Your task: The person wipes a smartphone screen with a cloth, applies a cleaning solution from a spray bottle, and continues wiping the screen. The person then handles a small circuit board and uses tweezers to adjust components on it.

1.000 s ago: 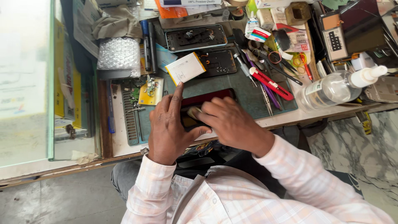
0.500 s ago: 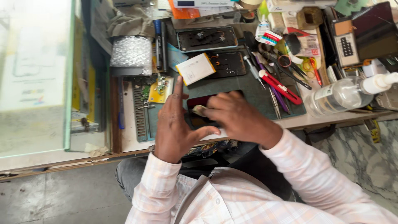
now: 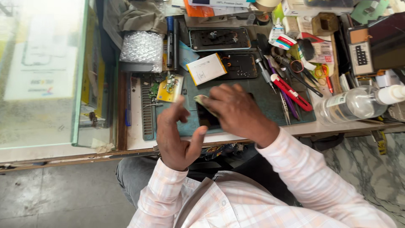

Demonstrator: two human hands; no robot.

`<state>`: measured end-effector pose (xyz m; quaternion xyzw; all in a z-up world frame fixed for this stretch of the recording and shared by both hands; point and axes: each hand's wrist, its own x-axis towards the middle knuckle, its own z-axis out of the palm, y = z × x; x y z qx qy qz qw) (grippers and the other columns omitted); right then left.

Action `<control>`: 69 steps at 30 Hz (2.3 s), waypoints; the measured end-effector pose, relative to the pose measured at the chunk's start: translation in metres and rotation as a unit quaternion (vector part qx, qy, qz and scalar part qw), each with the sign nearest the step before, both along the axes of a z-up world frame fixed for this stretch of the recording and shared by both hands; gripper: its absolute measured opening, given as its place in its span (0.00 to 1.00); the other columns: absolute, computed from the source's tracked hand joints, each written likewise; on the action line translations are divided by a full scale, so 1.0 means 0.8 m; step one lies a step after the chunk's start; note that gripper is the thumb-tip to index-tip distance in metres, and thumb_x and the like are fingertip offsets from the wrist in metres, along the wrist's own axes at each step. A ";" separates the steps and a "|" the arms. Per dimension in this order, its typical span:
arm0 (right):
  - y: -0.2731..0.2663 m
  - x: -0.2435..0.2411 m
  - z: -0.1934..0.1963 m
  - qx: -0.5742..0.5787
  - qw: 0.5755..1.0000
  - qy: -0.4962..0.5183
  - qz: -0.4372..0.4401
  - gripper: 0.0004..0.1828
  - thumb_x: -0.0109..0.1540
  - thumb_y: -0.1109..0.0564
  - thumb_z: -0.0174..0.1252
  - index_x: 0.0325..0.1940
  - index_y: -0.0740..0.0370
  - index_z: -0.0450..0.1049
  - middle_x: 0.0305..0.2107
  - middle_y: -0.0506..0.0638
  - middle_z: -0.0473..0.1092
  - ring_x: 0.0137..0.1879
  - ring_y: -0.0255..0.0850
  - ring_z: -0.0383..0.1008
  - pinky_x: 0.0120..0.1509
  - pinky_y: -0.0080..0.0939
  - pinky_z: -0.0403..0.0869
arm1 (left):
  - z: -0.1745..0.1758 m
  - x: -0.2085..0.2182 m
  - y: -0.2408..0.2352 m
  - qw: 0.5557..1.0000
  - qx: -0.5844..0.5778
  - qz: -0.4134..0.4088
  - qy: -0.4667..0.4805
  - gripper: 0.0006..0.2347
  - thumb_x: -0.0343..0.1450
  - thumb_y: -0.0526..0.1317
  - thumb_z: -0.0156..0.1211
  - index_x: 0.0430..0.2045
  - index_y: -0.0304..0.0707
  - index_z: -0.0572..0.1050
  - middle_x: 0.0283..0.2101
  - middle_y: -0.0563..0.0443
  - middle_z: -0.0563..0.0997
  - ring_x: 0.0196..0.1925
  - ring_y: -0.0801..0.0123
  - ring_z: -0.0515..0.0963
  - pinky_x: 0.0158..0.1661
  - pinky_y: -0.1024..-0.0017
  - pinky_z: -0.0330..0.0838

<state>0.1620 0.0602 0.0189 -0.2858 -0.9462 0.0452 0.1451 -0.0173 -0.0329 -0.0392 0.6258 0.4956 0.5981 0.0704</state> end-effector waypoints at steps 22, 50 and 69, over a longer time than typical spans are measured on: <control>-0.001 -0.013 0.022 0.048 0.996 -0.072 0.029 0.21 0.58 0.58 0.58 0.56 0.58 0.78 0.34 0.46 0.67 0.45 0.43 0.68 0.47 0.47 0.64 | 0.022 0.010 0.007 0.980 -0.141 0.027 0.137 0.13 0.64 0.46 0.76 0.23 0.39 0.76 0.28 0.50 0.76 0.35 0.55 0.74 0.38 0.60 0.63; 0.001 -0.020 0.002 0.007 1.000 0.022 0.010 0.23 0.58 0.66 0.56 0.58 0.60 0.78 0.35 0.53 0.69 0.46 0.50 0.72 0.50 0.52 0.70 | 0.059 -0.072 0.019 0.875 -0.209 -0.434 0.043 0.12 0.68 0.46 0.70 0.31 0.35 0.82 0.25 0.50 0.78 0.23 0.68 0.77 0.24 0.70 0.67; -0.001 -0.022 0.002 -0.002 1.000 0.015 0.006 0.23 0.59 0.67 0.56 0.58 0.59 0.78 0.34 0.53 0.69 0.44 0.50 0.72 0.50 0.51 0.71 | 0.030 -0.024 -0.017 0.907 0.042 -0.258 0.330 0.16 0.71 0.49 0.69 0.17 0.42 0.73 0.19 0.54 0.73 0.22 0.62 0.75 0.26 0.61 0.69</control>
